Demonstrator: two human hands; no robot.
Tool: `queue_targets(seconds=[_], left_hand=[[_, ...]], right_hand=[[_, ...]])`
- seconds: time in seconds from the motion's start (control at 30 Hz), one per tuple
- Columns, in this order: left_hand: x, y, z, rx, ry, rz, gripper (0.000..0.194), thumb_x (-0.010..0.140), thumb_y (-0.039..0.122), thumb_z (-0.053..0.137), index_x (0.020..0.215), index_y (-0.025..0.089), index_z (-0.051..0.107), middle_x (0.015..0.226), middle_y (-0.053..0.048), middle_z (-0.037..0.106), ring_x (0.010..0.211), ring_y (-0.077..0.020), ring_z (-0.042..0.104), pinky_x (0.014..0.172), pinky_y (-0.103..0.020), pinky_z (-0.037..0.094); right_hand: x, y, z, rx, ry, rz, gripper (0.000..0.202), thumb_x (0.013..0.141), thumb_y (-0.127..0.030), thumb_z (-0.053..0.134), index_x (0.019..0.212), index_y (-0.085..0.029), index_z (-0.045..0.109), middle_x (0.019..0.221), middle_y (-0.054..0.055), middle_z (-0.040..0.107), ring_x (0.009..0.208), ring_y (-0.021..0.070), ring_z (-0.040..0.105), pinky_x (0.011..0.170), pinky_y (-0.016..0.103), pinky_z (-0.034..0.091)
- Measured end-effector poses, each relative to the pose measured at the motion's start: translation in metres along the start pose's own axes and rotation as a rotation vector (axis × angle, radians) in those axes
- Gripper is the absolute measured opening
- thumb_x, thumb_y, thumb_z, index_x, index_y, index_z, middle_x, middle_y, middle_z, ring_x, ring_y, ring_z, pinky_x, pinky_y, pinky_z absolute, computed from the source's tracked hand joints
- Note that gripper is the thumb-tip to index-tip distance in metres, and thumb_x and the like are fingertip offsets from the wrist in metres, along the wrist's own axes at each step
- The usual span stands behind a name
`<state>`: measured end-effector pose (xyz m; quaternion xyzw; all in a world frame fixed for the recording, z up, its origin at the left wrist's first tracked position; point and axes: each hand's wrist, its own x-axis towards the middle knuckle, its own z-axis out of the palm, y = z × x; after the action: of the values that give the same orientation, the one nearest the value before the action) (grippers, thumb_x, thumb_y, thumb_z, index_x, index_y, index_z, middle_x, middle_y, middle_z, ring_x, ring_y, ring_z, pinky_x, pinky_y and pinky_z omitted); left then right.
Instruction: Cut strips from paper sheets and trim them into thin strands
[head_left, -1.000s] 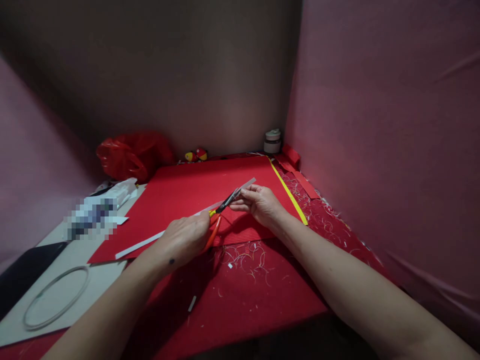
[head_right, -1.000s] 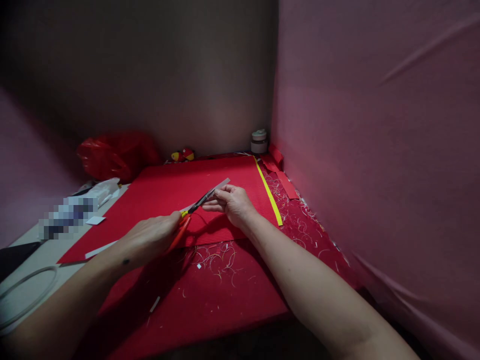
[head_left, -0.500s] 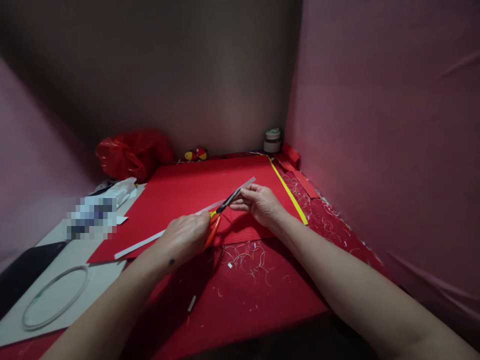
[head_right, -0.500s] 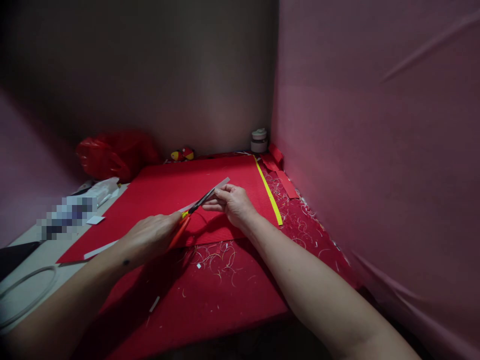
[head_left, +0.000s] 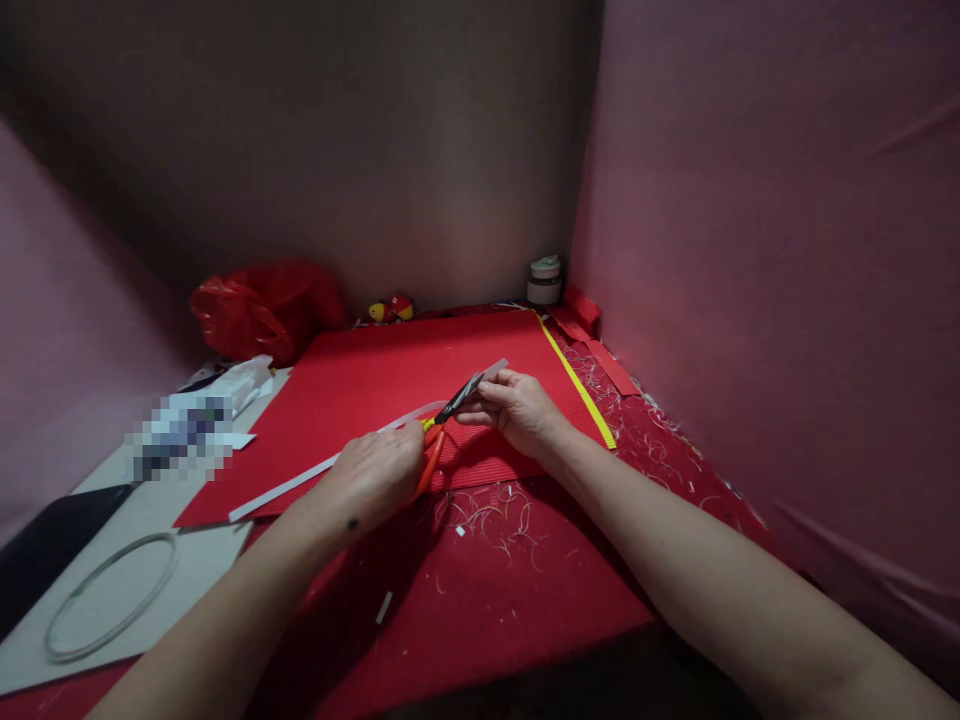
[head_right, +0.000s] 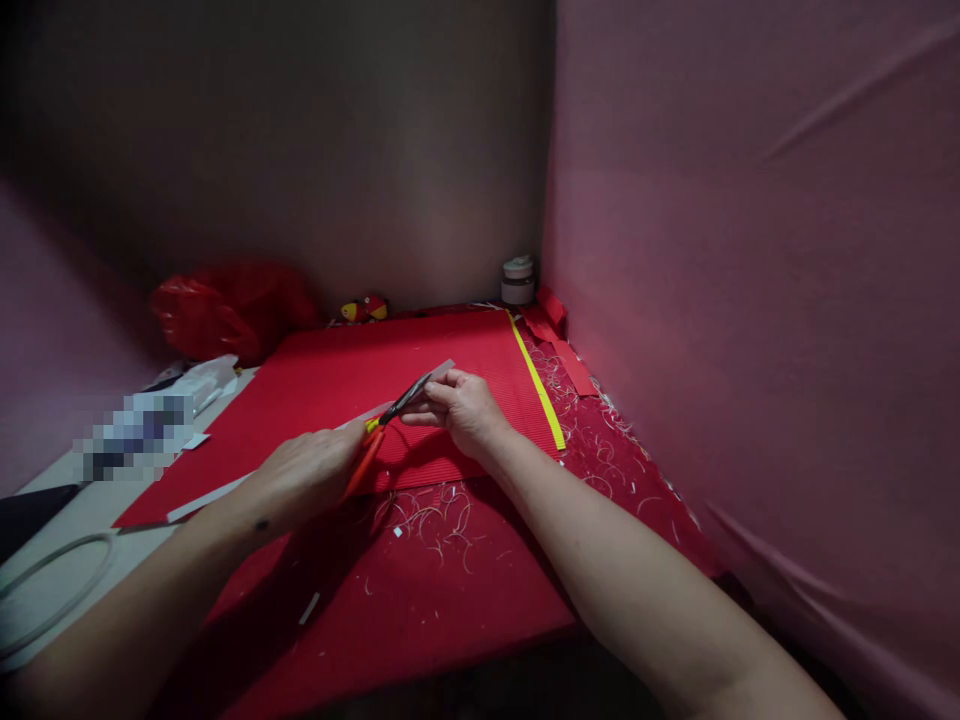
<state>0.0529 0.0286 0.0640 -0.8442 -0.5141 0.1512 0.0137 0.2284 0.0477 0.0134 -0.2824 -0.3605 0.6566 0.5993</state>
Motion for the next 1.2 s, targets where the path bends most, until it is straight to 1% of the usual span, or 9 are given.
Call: queue_targets(seconds=[0.1,0.27,0.33,0.47,0.6,0.77,0.9,1.0,1.2], left_hand=[[0.0004,0.0011,-0.0011,0.020,-0.011,-0.012,0.033,0.084,0.032,0.035,0.107,0.013,0.049,0.093,-0.020,0.065,0.090,-0.0350,0.063,0.067,-0.041,0.046],[-0.0005,0.0017,-0.0036,0.032,0.000,-0.013,0.035,0.086,0.036,0.030,0.105,0.015,0.051,0.092,-0.020,0.066,0.088,-0.0353,0.063,0.066,-0.041,0.046],[-0.0003,0.0015,-0.0038,0.033,0.002,-0.016,0.034,0.086,0.036,0.030,0.102,0.016,0.052,0.091,-0.019,0.066,0.087,-0.0340,0.064,0.065,-0.040,0.046],[0.0014,0.0010,-0.0018,0.019,0.014,-0.011,0.030,0.086,0.037,0.031,0.094,0.018,0.052,0.085,-0.015,0.066,0.082,-0.0311,0.065,0.063,-0.036,0.045],[0.0017,0.0002,0.0008,-0.010,0.012,-0.004,0.027,0.086,0.034,0.028,0.092,0.019,0.051,0.087,-0.015,0.066,0.081,-0.0302,0.064,0.060,-0.035,0.044],[-0.0001,-0.0011,0.0012,-0.015,0.017,0.031,0.027,0.086,0.032,0.027,0.097,0.019,0.048,0.093,-0.014,0.065,0.082,-0.0306,0.064,0.061,-0.037,0.044],[0.0007,0.0008,0.0004,-0.004,0.007,0.011,0.027,0.085,0.031,0.029,0.098,0.017,0.048,0.095,-0.015,0.064,0.083,-0.0318,0.063,0.062,-0.038,0.044],[0.0022,0.0022,0.0014,0.010,0.015,-0.013,0.026,0.084,0.031,0.033,0.100,0.016,0.048,0.097,-0.015,0.064,0.085,-0.0333,0.063,0.064,-0.039,0.045],[0.0040,-0.0006,0.0046,0.005,0.022,-0.011,0.024,0.084,0.028,0.031,0.097,0.018,0.049,0.092,-0.015,0.065,0.086,-0.0328,0.063,0.065,-0.038,0.044]], right_hand=[[0.0002,0.0005,-0.0008,0.005,-0.010,0.000,0.008,0.078,-0.013,0.059,0.074,-0.015,0.052,0.070,0.003,0.067,0.061,0.0142,0.067,0.064,0.028,0.057],[0.0006,-0.0004,-0.0019,-0.024,-0.016,0.022,0.006,0.079,-0.013,0.058,0.075,-0.015,0.055,0.071,0.005,0.067,0.065,0.0148,0.068,0.065,0.027,0.057],[0.0009,-0.0024,-0.0021,-0.035,-0.001,0.020,0.007,0.078,-0.012,0.059,0.074,-0.015,0.054,0.070,0.005,0.067,0.066,0.0155,0.067,0.066,0.028,0.057],[0.0012,-0.0072,-0.0023,-0.017,0.065,-0.018,0.010,0.077,-0.012,0.057,0.069,-0.016,0.052,0.065,0.004,0.066,0.058,0.0155,0.066,0.064,0.031,0.057],[0.0010,-0.0085,-0.0021,-0.009,0.073,-0.028,0.009,0.077,-0.011,0.055,0.069,-0.016,0.054,0.065,0.004,0.065,0.057,0.0155,0.066,0.063,0.031,0.057],[0.0003,-0.0060,-0.0016,0.005,0.038,-0.002,0.011,0.077,-0.010,0.052,0.068,-0.015,0.053,0.065,0.004,0.066,0.060,0.0161,0.067,0.060,0.029,0.058],[-0.0003,-0.0054,-0.0009,-0.001,0.018,-0.007,0.010,0.080,-0.011,0.052,0.071,-0.016,0.052,0.065,0.003,0.066,0.064,0.0168,0.068,0.061,0.029,0.058],[0.0000,-0.0052,-0.0004,-0.002,0.006,-0.010,0.012,0.082,-0.011,0.053,0.071,-0.015,0.050,0.064,0.003,0.066,0.062,0.0161,0.068,0.061,0.029,0.058],[0.0009,-0.0044,-0.0012,0.015,-0.003,-0.013,0.015,0.084,-0.008,0.049,0.071,-0.015,0.052,0.064,0.003,0.067,0.060,0.0150,0.068,0.059,0.027,0.058]])
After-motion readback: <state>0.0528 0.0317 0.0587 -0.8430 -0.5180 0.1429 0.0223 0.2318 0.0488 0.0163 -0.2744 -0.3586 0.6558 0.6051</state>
